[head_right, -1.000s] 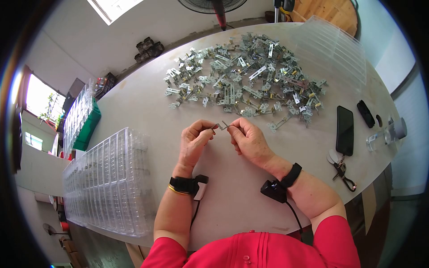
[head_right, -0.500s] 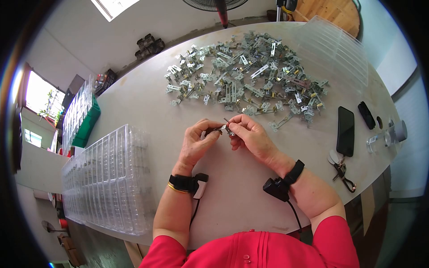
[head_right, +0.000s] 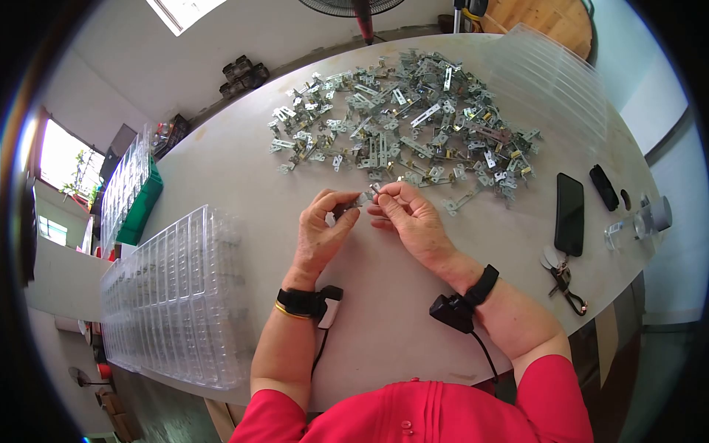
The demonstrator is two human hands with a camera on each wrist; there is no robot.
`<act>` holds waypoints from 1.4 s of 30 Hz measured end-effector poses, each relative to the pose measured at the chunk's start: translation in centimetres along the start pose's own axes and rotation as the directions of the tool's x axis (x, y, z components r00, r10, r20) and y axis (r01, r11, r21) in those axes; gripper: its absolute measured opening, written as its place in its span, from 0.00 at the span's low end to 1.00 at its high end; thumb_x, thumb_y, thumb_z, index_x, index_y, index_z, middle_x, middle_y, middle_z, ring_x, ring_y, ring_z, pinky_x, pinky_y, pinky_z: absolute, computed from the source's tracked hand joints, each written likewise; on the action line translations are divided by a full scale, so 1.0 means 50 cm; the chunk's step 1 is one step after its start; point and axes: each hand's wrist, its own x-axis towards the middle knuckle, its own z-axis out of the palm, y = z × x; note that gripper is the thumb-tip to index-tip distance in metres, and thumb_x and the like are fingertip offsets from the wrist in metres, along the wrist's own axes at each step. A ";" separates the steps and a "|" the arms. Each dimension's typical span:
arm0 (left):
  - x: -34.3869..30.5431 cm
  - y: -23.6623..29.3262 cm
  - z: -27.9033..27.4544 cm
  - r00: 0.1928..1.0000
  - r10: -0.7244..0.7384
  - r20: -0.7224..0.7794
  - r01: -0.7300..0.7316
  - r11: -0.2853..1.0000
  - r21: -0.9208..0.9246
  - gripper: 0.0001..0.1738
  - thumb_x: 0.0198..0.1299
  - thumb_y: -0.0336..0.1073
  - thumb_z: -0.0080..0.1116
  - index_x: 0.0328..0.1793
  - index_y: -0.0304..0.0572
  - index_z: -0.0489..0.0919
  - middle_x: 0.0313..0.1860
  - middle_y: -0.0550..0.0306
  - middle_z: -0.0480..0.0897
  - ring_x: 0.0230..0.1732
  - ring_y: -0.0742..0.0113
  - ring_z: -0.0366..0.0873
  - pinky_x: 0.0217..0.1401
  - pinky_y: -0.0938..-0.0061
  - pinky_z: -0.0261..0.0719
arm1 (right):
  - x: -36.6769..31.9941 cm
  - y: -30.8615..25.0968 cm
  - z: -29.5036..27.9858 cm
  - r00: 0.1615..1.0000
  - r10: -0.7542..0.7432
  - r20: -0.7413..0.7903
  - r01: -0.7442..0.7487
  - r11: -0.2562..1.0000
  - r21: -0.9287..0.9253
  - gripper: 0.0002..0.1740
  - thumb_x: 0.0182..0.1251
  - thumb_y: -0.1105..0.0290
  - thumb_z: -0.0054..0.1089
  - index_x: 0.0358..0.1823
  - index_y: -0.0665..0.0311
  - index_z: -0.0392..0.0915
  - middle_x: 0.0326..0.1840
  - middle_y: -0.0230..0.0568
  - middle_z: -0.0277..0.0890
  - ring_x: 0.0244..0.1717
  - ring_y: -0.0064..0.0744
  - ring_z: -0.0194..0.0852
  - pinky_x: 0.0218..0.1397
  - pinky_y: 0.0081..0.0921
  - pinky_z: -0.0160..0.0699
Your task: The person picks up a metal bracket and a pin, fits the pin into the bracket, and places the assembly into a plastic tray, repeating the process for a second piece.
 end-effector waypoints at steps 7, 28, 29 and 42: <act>-0.003 0.006 0.001 0.995 0.001 0.100 0.000 1.000 -0.007 0.14 0.58 0.26 0.64 0.51 0.37 0.85 0.40 0.62 0.79 0.40 0.75 0.75 0.47 0.78 0.75 | 0.006 0.000 -0.011 1.000 -0.016 0.021 0.017 0.999 -0.040 0.10 0.79 0.67 0.52 0.52 0.65 0.74 0.47 0.38 0.78 0.49 0.30 0.83 0.55 0.29 0.87; 0.003 -0.003 -0.001 0.899 -0.401 0.176 0.437 0.802 -0.407 0.19 0.74 0.45 0.54 0.49 0.33 0.82 0.36 0.57 0.83 0.32 0.72 0.81 0.34 0.77 0.82 | -0.002 0.005 0.005 0.959 -0.275 0.069 0.277 0.961 -0.023 0.06 0.77 0.73 0.54 0.51 0.63 0.75 0.56 0.35 0.76 0.54 0.24 0.78 0.64 0.24 0.78; 0.004 0.000 -0.001 0.904 -0.389 0.178 0.425 0.776 -0.465 0.19 0.74 0.45 0.54 0.50 0.33 0.82 0.37 0.57 0.83 0.32 0.73 0.81 0.34 0.77 0.81 | -0.003 0.008 0.006 0.952 -0.284 0.116 0.293 0.954 -0.067 0.06 0.76 0.75 0.55 0.51 0.63 0.75 0.57 0.35 0.75 0.54 0.23 0.77 0.62 0.23 0.78; 0.003 -0.024 -0.016 0.910 -0.328 0.253 0.400 0.531 -0.747 0.13 0.70 0.34 0.58 0.55 0.35 0.76 0.48 0.53 0.84 0.44 0.71 0.82 0.48 0.76 0.81 | -0.029 -0.013 0.020 0.894 -0.253 0.369 0.426 0.736 -0.527 0.08 0.67 0.80 0.63 0.45 0.62 0.79 0.63 0.46 0.72 0.56 0.32 0.77 0.57 0.26 0.76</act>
